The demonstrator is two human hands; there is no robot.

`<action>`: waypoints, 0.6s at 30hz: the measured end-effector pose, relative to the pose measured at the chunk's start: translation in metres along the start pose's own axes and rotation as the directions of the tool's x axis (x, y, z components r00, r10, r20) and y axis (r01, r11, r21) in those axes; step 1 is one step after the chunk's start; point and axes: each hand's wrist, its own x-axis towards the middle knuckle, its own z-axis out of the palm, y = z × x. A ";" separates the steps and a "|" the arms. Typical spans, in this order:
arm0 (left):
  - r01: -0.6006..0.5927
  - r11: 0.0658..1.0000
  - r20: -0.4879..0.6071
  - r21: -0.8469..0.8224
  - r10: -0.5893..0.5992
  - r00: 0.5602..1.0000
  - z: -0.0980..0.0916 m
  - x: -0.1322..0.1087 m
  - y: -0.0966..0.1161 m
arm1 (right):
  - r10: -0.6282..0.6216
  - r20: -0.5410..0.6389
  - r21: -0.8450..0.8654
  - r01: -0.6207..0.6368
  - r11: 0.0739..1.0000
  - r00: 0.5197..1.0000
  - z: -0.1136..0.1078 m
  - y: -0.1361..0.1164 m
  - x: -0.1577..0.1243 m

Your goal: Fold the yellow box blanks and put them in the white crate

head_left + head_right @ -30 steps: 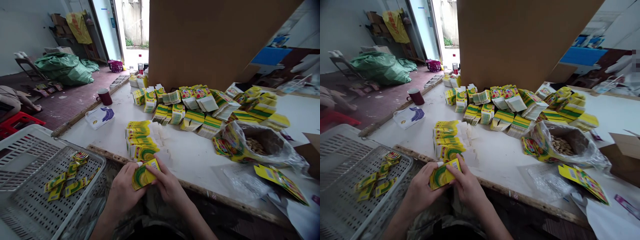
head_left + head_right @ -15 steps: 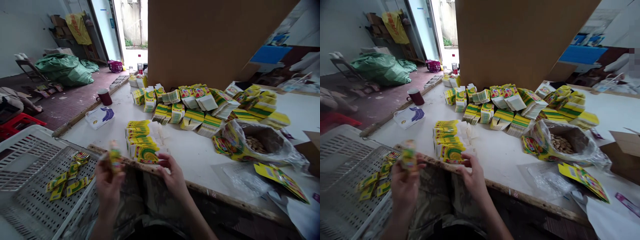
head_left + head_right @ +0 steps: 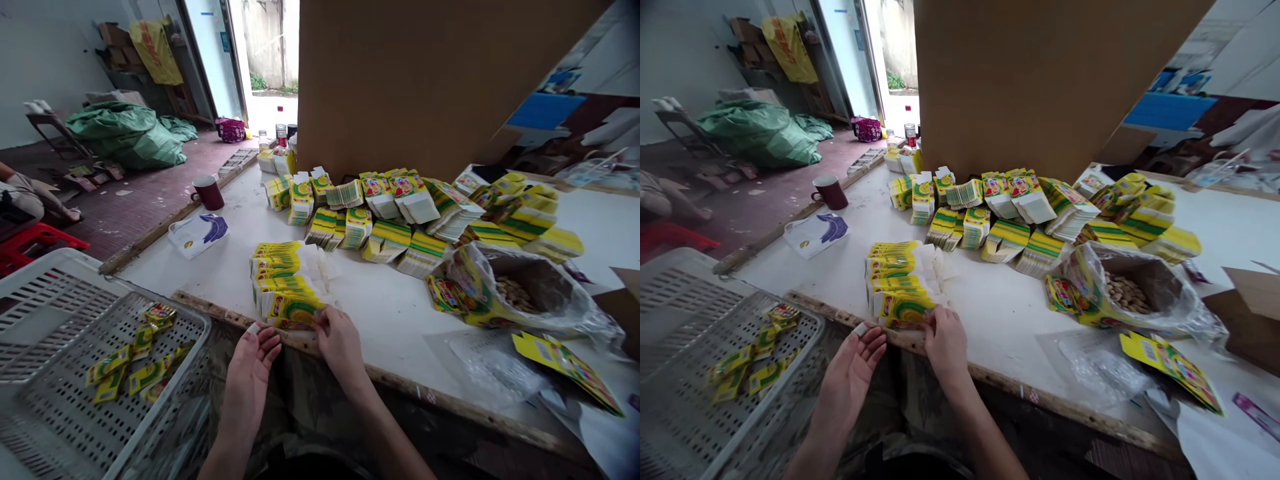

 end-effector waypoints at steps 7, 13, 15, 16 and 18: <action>-0.192 0.981 0.282 0.007 0.182 0.942 0.024 -0.018 -0.005 | -0.145 0.310 0.450 -0.011 0.893 0.940 -0.040 -0.029 -0.020; -0.290 0.934 0.135 -0.206 0.321 0.937 0.053 -0.025 0.008 | -0.172 0.315 0.662 -0.086 0.744 0.934 -0.024 -0.048 -0.048; -0.328 0.937 0.101 -0.117 0.340 0.935 0.050 -0.022 0.006 | -0.131 0.256 0.648 -0.069 0.758 0.958 -0.019 -0.047 -0.049; -0.332 0.942 0.134 -0.038 0.334 0.933 0.045 -0.020 0.004 | -0.115 0.239 0.646 -0.070 0.760 0.964 -0.019 -0.046 -0.048; -0.341 0.933 0.230 0.116 0.309 0.923 0.033 -0.017 -0.001 | -0.098 0.227 0.638 -0.072 0.766 0.969 -0.023 -0.042 -0.043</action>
